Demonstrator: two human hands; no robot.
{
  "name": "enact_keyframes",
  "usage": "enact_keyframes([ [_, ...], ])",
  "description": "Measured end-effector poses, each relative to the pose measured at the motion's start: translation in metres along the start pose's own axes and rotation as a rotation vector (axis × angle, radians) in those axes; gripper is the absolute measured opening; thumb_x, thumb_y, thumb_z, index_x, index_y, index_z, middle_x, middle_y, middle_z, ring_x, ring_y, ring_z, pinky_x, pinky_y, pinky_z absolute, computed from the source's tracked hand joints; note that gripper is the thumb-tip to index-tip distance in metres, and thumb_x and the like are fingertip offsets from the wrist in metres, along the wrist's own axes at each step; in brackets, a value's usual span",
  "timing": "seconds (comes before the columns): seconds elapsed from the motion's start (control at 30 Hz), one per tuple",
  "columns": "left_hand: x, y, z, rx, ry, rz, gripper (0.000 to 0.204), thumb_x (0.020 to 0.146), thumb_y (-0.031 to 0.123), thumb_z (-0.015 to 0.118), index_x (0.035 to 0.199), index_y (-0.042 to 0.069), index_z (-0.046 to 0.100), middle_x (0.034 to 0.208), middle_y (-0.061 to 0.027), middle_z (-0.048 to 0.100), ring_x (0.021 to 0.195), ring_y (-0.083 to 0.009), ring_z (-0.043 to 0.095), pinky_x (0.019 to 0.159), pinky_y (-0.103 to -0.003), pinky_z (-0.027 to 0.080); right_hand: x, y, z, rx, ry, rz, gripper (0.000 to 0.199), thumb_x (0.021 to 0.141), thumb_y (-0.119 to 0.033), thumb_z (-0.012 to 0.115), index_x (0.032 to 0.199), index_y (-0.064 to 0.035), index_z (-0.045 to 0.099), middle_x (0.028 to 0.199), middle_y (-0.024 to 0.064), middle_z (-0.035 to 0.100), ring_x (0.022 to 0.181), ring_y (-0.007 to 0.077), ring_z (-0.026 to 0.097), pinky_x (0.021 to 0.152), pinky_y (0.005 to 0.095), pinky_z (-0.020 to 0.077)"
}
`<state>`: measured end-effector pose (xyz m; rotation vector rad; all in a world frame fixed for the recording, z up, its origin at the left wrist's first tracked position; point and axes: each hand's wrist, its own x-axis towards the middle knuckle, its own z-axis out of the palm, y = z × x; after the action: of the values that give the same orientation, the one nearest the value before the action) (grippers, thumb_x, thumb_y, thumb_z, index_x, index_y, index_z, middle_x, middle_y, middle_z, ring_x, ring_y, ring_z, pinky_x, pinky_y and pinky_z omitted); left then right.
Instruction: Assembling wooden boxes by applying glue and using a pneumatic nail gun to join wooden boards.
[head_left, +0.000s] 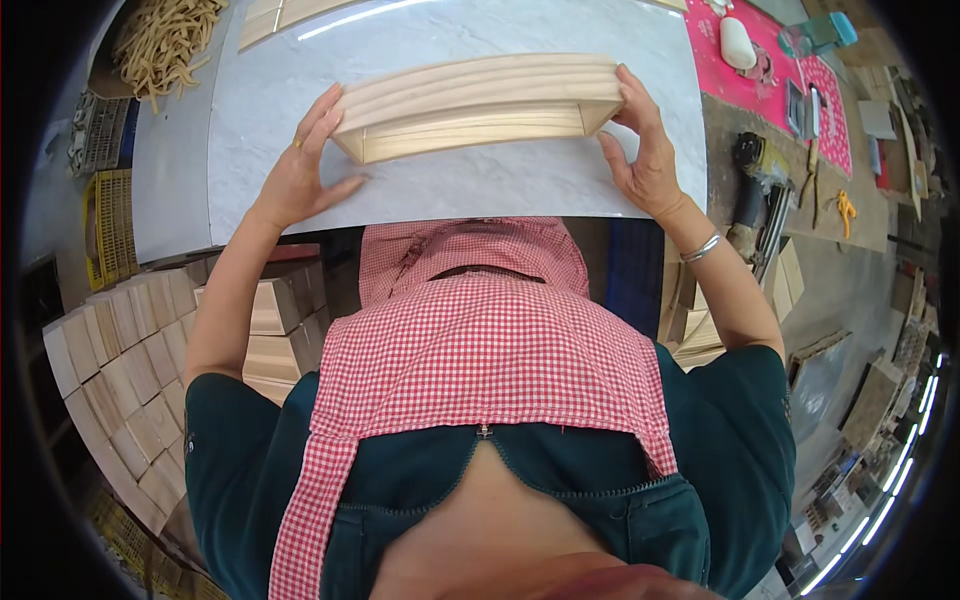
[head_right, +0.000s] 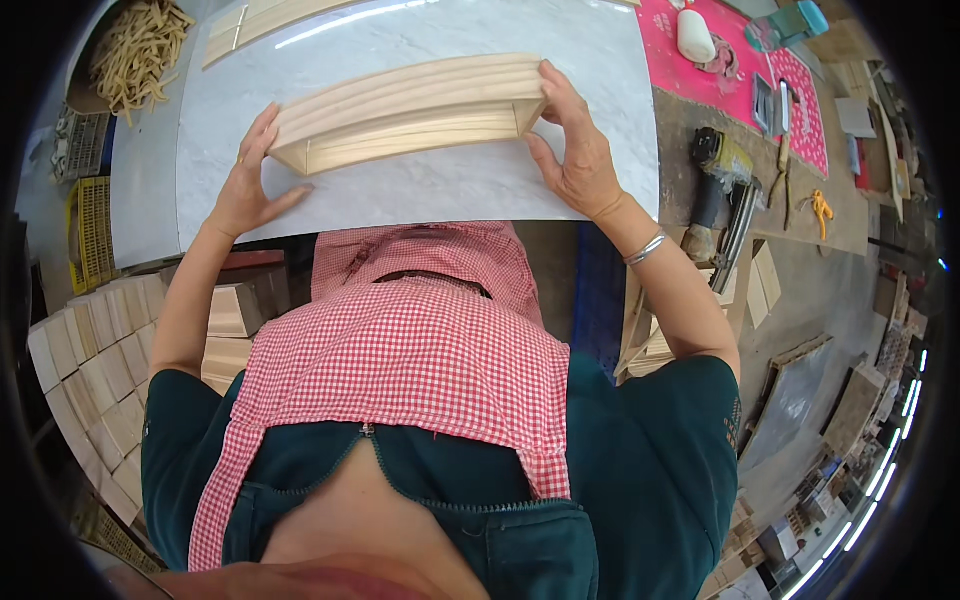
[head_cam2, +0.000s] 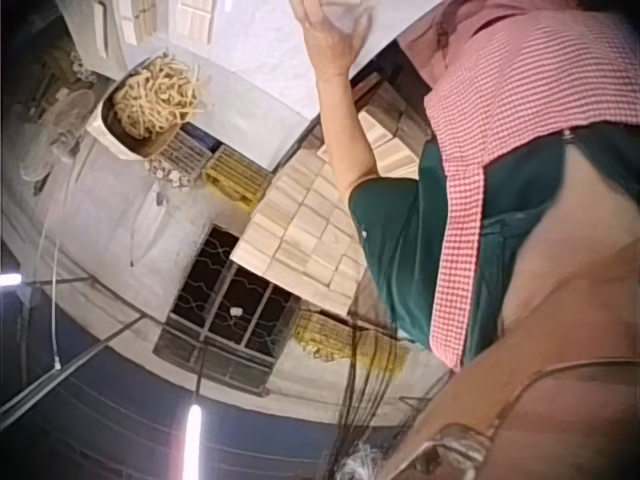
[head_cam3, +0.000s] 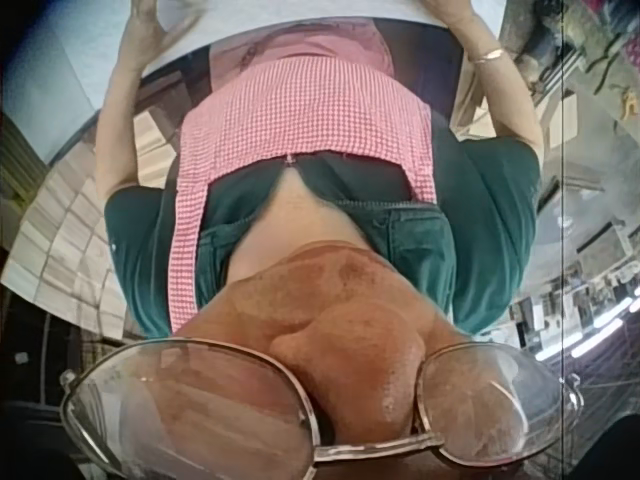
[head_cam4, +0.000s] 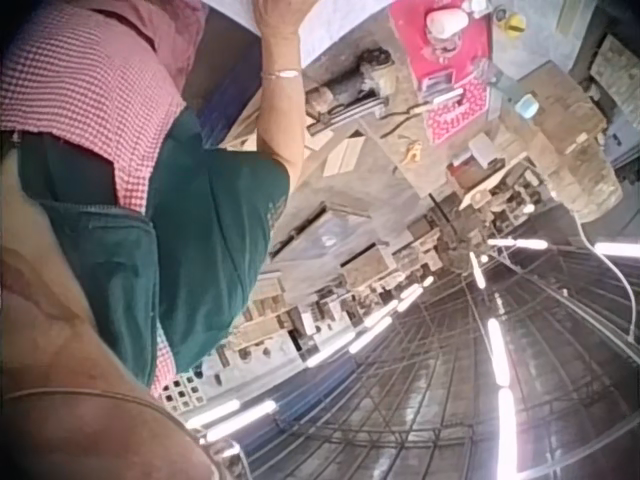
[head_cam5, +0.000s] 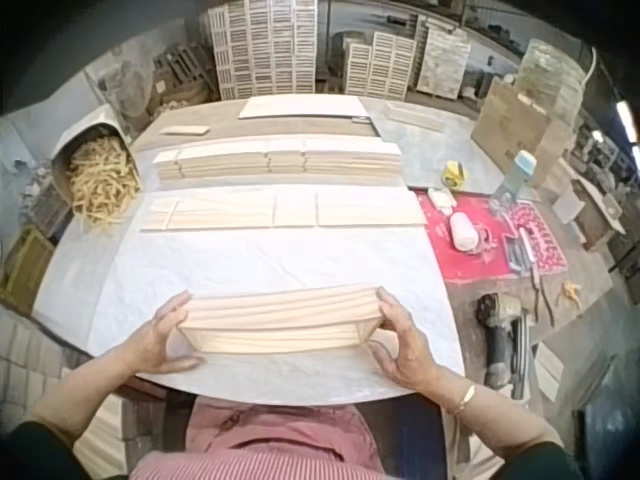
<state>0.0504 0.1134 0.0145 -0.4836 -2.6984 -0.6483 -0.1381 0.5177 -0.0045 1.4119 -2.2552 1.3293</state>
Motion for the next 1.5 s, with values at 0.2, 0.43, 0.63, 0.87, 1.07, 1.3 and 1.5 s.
enact_keyframes([
  [0.2, 0.005, 0.028, -0.02, 0.082, -0.028, -0.059, 0.074, 0.072, 0.024, 0.084, 0.135, 0.011, 0.049, 0.153, -0.0142, 0.043, 0.129, -0.0338, 0.05, 0.106, -0.041, 0.045, -0.009, 0.001, 0.013, -0.039, 0.197, -0.053, 0.051, 0.084, 0.01, 0.065, 0.132, -0.0048, 0.054, 0.144, 0.0165, 0.055, 0.122, 0.0284, 0.062, 0.097, 0.0317, 0.0551],
  [0.43, 0.102, 0.092, 0.007, 0.294, 0.009, -0.025, 0.069, 0.075, 0.039, 0.08, 0.131, 0.007, 0.055, 0.139, -0.0137, 0.054, 0.126, -0.0331, 0.05, 0.11, -0.048, 0.036, -0.012, -0.003, 0.016, -0.033, 0.274, -0.02, 0.044, 0.083, 0.011, 0.065, 0.124, -0.005, 0.061, 0.14, 0.0142, 0.059, 0.116, 0.0272, 0.066, 0.093, 0.031, 0.056],
  [0.63, 0.188, 0.143, 0.091, 0.09, 0.037, -0.025, 0.071, 0.07, 0.036, 0.082, 0.129, 0.003, 0.059, 0.118, -0.0157, 0.063, 0.101, -0.0309, 0.062, 0.099, -0.043, 0.045, -0.011, -0.017, 0.019, 0.03, 0.343, 0.058, 0.042, 0.081, 0.012, 0.064, 0.12, -0.0044, 0.064, 0.134, 0.0123, 0.062, 0.112, 0.0255, 0.066, 0.092, 0.0307, 0.0553],
  [0.87, 0.199, 0.139, 0.107, -0.073, 0.042, -0.142, 0.054, 0.067, 0.027, 0.083, 0.113, 0.001, 0.07, 0.102, -0.0139, 0.066, 0.083, -0.0271, 0.065, 0.08, -0.037, 0.053, -0.01, -0.023, 0.025, 0.046, 0.438, 0.068, 0.047, 0.078, 0.014, 0.062, 0.122, -0.0023, 0.065, 0.126, 0.0111, 0.064, 0.106, 0.0244, 0.064, 0.092, 0.0306, 0.0535],
  [1.07, 0.202, 0.142, 0.106, -0.075, 0.025, -0.16, 0.055, 0.066, 0.026, 0.083, 0.113, 0.001, 0.071, 0.102, -0.0141, 0.066, 0.079, -0.0268, 0.066, 0.076, -0.037, 0.055, -0.011, -0.033, 0.023, 0.127, 0.433, 0.117, 0.05, 0.077, 0.013, 0.062, 0.125, -0.0011, 0.064, 0.129, 0.0129, 0.063, 0.107, 0.0253, 0.063, 0.094, 0.032, 0.0528],
  [1.3, 0.204, 0.146, 0.102, -0.095, -0.022, -0.244, 0.057, 0.065, 0.024, 0.088, 0.115, 0.0, 0.071, 0.102, -0.0115, 0.068, 0.084, -0.0249, 0.067, 0.079, -0.034, 0.055, -0.012, -0.045, 0.02, 0.192, 0.396, 0.191, 0.051, 0.079, 0.009, 0.062, 0.129, -0.0005, 0.061, 0.132, 0.015, 0.061, 0.113, 0.0269, 0.061, 0.099, 0.0348, 0.0506],
  [1.5, 0.207, 0.148, 0.098, -0.101, -0.03, -0.253, 0.056, 0.063, 0.024, 0.089, 0.112, 0.0, 0.072, 0.1, -0.0105, 0.07, 0.083, -0.0239, 0.067, 0.077, -0.032, 0.056, -0.009, -0.052, 0.017, 0.445, 0.462, 0.314, 0.05, 0.078, 0.004, 0.067, 0.128, 0.0011, 0.06, 0.13, 0.0156, 0.062, 0.109, 0.0273, 0.064, 0.098, 0.0344, 0.0514],
])
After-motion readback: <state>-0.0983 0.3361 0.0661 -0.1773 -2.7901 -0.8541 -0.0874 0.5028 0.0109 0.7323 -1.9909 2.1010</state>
